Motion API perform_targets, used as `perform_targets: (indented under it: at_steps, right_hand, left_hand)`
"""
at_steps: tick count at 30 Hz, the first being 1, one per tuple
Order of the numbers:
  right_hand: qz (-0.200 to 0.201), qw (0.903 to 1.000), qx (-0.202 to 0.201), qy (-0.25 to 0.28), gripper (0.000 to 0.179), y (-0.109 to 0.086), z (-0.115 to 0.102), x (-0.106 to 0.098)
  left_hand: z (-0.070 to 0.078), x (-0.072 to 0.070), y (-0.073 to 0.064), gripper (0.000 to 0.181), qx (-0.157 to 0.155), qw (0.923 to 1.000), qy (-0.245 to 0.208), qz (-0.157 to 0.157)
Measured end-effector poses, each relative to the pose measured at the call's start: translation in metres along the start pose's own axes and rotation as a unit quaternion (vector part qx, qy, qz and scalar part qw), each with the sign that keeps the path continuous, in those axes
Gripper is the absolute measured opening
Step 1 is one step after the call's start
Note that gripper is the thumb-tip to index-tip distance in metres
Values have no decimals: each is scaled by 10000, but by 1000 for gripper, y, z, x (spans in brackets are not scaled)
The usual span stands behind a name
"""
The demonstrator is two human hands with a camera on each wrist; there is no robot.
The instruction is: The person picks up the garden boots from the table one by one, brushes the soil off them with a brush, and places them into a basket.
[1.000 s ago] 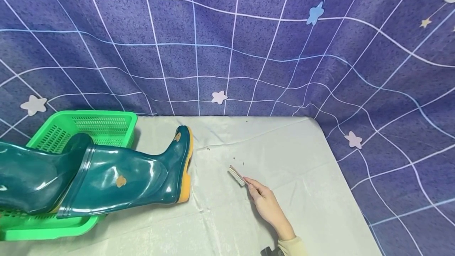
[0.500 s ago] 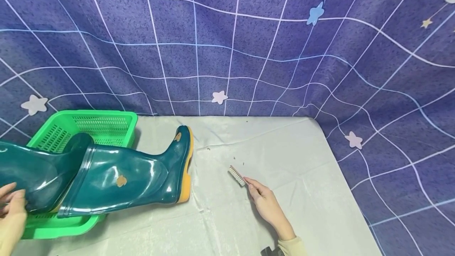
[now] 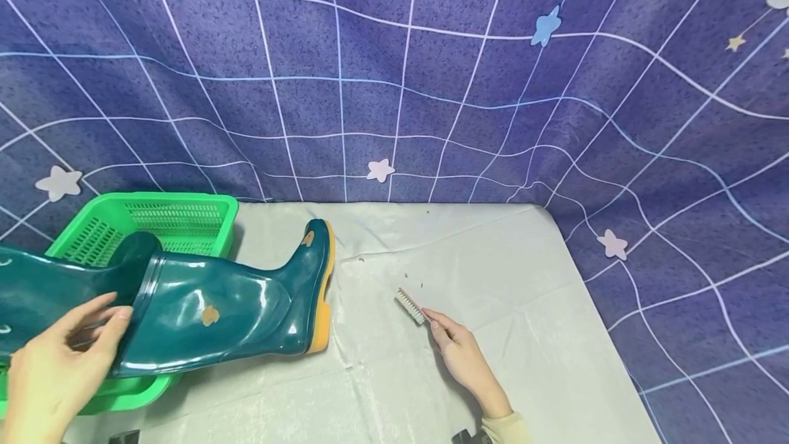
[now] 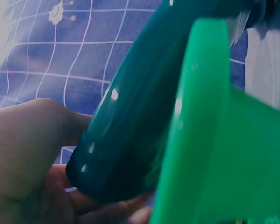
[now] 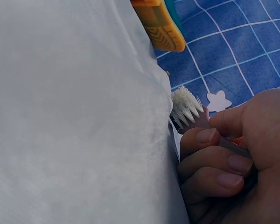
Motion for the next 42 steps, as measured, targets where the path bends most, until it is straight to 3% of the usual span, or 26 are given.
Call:
perform_targets:
  at_steps: [4, 12, 15, 22, 26, 29, 36, 42]
  right_hand:
    - [-8, 10000, -16, -14, 36, 0, 1, 0]
    - [38, 10000, -68, -22, 36, 0, 0, -1]
    - [50, 10000, -69, -18, 36, 0, -1, -1]
    - [-4, 10000, -52, 61, 37, 0, -4, 0]
    - [-47, 9999, -14, 92, 37, -1, -5, 0]
    - [-65, 9999, 18, 121, 37, -1, -5, 0]
    - [-81, 9999, -6, 94, 37, -2, -8, 3]
    - [-30, 10000, -10, 45, 37, -3, -8, 1]
  left_hand:
    - [3, 14, 0, 65, 219, 9982, 149, -537]
    - [-1, 29, 4, 77, 15, 9930, 443, -1097]
    - [0, 27, 5, 71, -57, 9949, 303, -960]
    - [18, 8, 3, 49, -124, 9996, -219, -127]
    - [29, 1, 0, 46, -434, 9969, -650, 28]
    - [44, -2, -4, 44, -488, 9925, -1118, 120]
    - [89, -7, -15, 37, -59, 9807, -1937, 263]
    - [119, 5, -32, 42, 494, 9739, -2214, -92]
Point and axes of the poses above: each hand's wrist, its own y-axis towards the middle knuckle, its own x-axis out of the palm, z = x × y, the point moved 8 cm from there along y, towards the middle knuckle, and after that the axes turned 15 degrees about z, right-handed, at the moved point
